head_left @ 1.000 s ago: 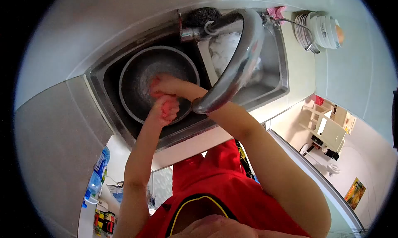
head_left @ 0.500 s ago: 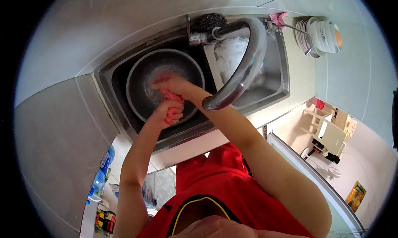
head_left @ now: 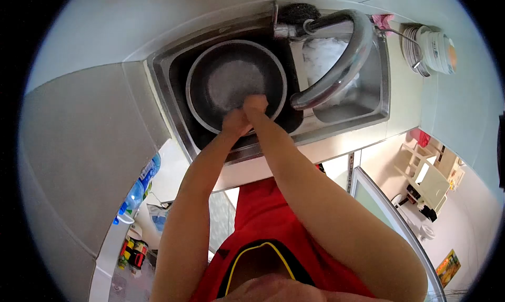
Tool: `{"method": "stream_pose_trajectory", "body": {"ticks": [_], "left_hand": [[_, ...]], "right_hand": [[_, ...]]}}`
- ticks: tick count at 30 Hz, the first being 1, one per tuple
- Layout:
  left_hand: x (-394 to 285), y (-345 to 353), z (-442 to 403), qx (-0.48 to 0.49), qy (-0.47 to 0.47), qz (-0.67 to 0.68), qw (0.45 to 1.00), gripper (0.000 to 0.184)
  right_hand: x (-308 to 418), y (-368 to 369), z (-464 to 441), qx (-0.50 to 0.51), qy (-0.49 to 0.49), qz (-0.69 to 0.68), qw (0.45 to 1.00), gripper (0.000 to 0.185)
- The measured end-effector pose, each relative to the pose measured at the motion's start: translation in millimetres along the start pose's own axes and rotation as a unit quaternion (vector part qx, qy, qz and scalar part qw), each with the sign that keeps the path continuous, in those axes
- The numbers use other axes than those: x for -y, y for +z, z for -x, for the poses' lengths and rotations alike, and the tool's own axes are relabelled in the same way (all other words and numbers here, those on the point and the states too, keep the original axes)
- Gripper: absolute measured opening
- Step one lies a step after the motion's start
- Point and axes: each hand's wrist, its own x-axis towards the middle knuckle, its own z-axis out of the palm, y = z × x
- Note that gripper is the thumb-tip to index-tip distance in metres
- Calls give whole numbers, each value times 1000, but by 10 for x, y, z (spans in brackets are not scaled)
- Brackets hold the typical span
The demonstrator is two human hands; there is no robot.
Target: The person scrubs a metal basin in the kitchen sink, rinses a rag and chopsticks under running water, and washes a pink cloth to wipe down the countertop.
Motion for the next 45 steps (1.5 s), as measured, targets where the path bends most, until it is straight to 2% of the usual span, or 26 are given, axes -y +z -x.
{"method": "stream_pose_trajectory", "body": {"ticks": [3,6,7,8,9,10,12,14,15,17,20,21,24,25,28,29,32,33,35,37,39,40,41,42,44,45], "left_hand": [[-88,-95,39,32,-29,-41,998,48],[-73,-20,20,-6,-51,-33,998,50],[-123,-64,75,-23,-68,-1,997,51],[-170,-96,108,-40,-84,31,995,53],[-41,64,11,-106,-66,-23,992,55],[-111,-12,56,-139,-79,27,987,56],[-452,-265,312,-200,-96,229,948,64],[-870,-520,665,-183,-72,441,876,78],[-1085,-653,851,-125,-49,527,839,68],[-1454,-821,1137,4,-22,675,737,48],[-1765,-674,1176,-51,63,668,740,23],[-1914,-718,1213,-74,73,617,780,10],[-2594,-995,1447,-199,109,571,789,11],[-2762,-1117,1558,-184,161,605,758,14],[-3482,-1485,1878,-194,241,631,711,18],[-3755,-1585,2025,-225,249,579,743,19],[-4339,-1759,2227,-251,200,531,784,18],[-4477,-1753,2237,-272,182,516,791,19],[-4602,-1681,2291,-239,182,606,737,22],[-4774,-1638,2395,-225,196,648,701,26],[-4972,-1658,2584,-246,206,621,715,26],[-5039,-1700,2688,-256,210,606,723,27],[-5021,-1805,2776,-221,234,559,764,29],[-4961,-1956,2820,-294,234,482,792,30],[-4744,-2268,2842,-426,217,316,819,32],[-4556,-2384,2776,-454,207,311,809,46]], "right_hand": [[-201,280,-328,-34,107,-86,990,27],[-593,764,-993,72,-69,207,973,25],[-544,752,-957,108,-53,44,992,24],[-340,464,-685,171,-10,-156,973,24],[-175,124,-384,246,21,-307,919,23],[-90,-200,-177,321,17,-375,869,24],[8,-822,146,410,-33,-402,818,26],[-48,-1342,306,418,-113,-339,835,34],[-74,-1626,320,414,-155,-310,842,38],[-171,-2193,335,430,-191,-395,789,55],[-361,-3147,443,492,-210,-471,701,65],[-415,-3459,431,518,-218,-486,669,66],[-643,-4166,347,530,-263,-476,651,73],[-691,-4391,367,511,-317,-448,662,70],[-882,-4634,85,378,-475,-218,764,74],[-846,-4891,262,402,-478,-156,765,88],[-834,-5130,475,169,-700,-146,678,104],[-793,-5220,587,108,-726,-93,672,116],[-742,-5241,986,36,-784,-23,619,121],[-709,-4996,1106,28,-786,-39,616,98],[-653,-4915,1205,110,-743,-148,643,78],[-570,-4922,1254,193,-684,-244,660,70],[-447,-4958,1243,238,-655,-278,661,64],[-324,-4992,1231,281,-624,-312,660,59],[-86,-5195,1017,293,-647,-270,650,52],[-67,-5368,1109,360,-618,-307,628,48]]}}
